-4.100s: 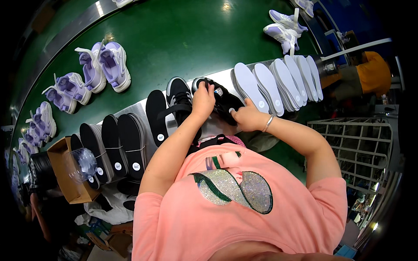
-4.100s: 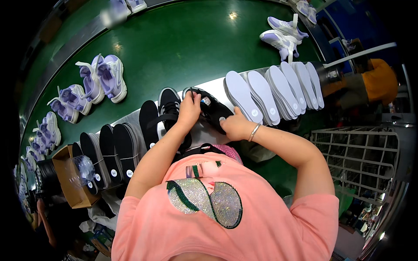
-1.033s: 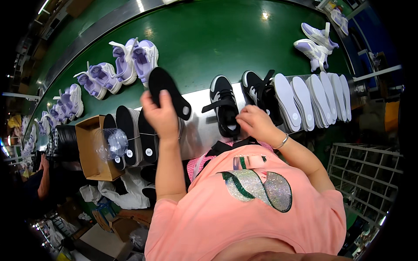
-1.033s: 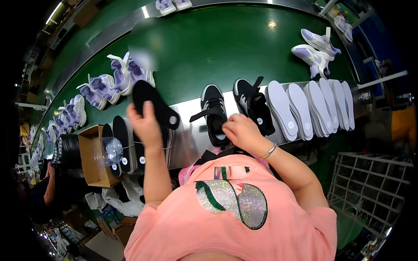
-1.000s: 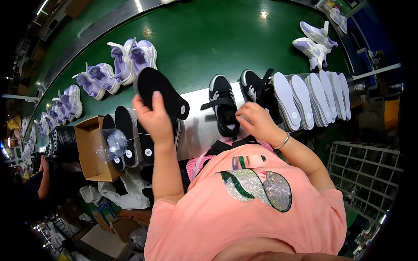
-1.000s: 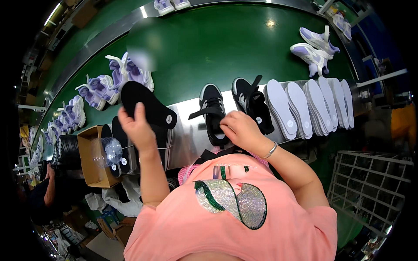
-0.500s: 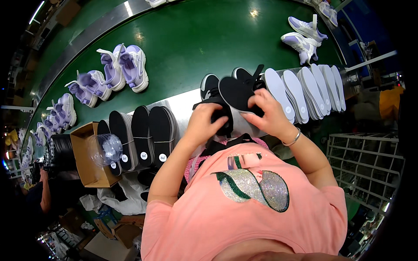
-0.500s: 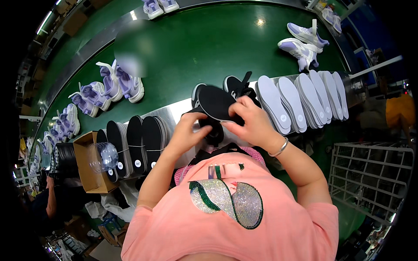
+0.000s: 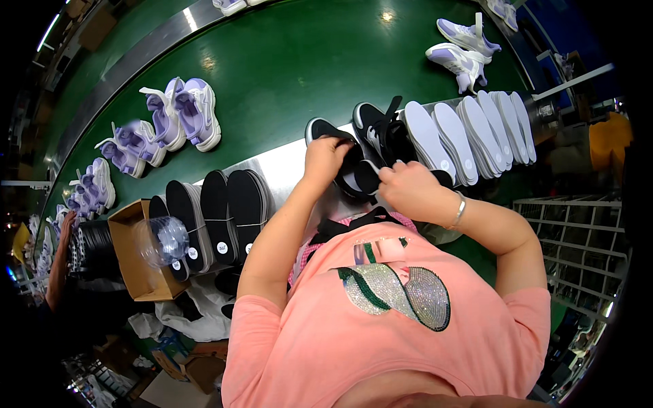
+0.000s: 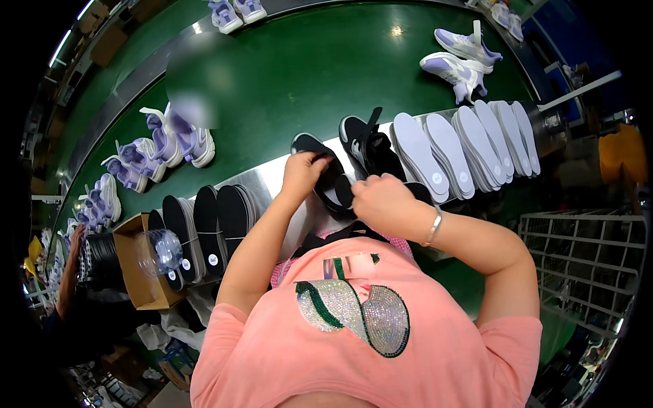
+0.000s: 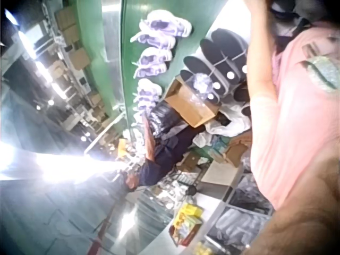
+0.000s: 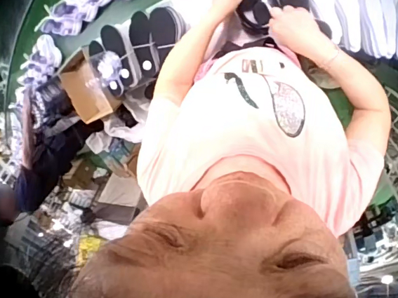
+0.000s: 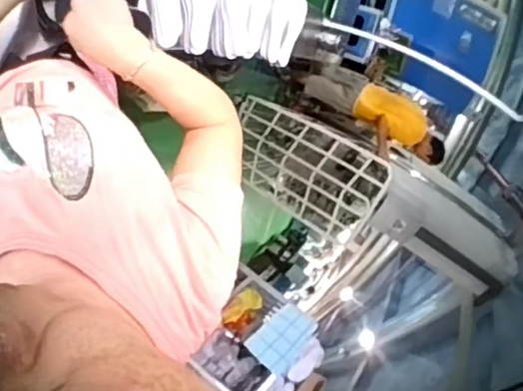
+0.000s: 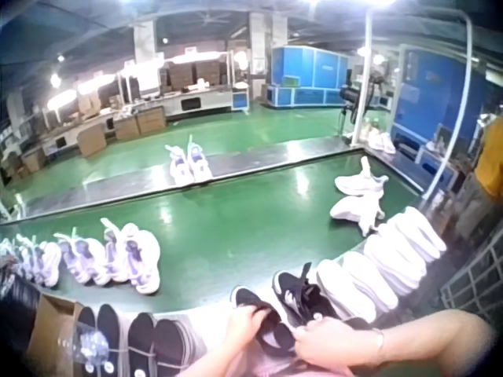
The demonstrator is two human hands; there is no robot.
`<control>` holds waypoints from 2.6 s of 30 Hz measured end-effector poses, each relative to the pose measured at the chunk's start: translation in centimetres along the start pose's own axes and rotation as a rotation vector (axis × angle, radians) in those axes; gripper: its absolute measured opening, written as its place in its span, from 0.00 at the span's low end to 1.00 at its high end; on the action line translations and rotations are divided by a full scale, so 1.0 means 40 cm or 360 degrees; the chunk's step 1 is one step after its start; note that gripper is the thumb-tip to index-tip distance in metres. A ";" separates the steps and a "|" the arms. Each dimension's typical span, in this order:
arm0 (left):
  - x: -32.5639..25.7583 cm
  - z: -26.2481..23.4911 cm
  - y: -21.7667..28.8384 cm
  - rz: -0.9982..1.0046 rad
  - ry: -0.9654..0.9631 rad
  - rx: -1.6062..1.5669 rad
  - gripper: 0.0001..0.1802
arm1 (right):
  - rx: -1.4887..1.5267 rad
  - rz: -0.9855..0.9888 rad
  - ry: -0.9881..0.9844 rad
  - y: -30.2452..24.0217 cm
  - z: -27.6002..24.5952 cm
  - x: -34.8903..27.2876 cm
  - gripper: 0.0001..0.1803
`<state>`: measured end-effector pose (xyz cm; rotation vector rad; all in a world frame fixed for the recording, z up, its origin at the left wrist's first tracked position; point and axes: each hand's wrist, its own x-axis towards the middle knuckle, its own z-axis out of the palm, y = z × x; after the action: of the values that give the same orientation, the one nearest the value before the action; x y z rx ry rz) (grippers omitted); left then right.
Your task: The person inserts insoles into shoes along an assembly line, retrieves more insoles from storage shelves, and fits insoles into additional sneakers.
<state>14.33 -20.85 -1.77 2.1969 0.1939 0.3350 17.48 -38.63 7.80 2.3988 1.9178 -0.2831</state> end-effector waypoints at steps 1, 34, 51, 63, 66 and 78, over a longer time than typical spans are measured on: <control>0.006 0.004 -0.020 -0.0224 -0.0088 -0.0149 0.07 | -0.0076 0.0017 -0.0051 -0.008 0.014 0.021 0.07; -0.003 0.065 -0.015 -0.0628 0.0240 -0.0562 0.16 | 0.0288 0.0141 -0.0674 0.063 0.191 0.198 0.07; 0.010 0.079 -0.023 -0.0706 0.0218 -0.0407 0.14 | 0.0264 0.0192 -0.0997 0.058 0.116 0.161 0.09; 0.001 0.095 -0.062 -0.0735 0.0127 -0.0656 0.15 | 0.1298 0.0434 -0.0913 0.101 0.137 0.120 0.16; 0.010 0.101 -0.043 -0.0763 0.0054 -0.0807 0.15 | 0.2822 0.1052 -0.0145 0.119 0.216 0.102 0.18; 0.053 0.045 -0.035 -0.0851 0.0025 -0.1058 0.13 | 0.3763 0.0564 0.0301 0.114 0.196 0.060 0.08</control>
<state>16.88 -20.82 -3.55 1.4192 0.5752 0.0902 21.60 -38.58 -0.64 2.8449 0.2594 -3.8550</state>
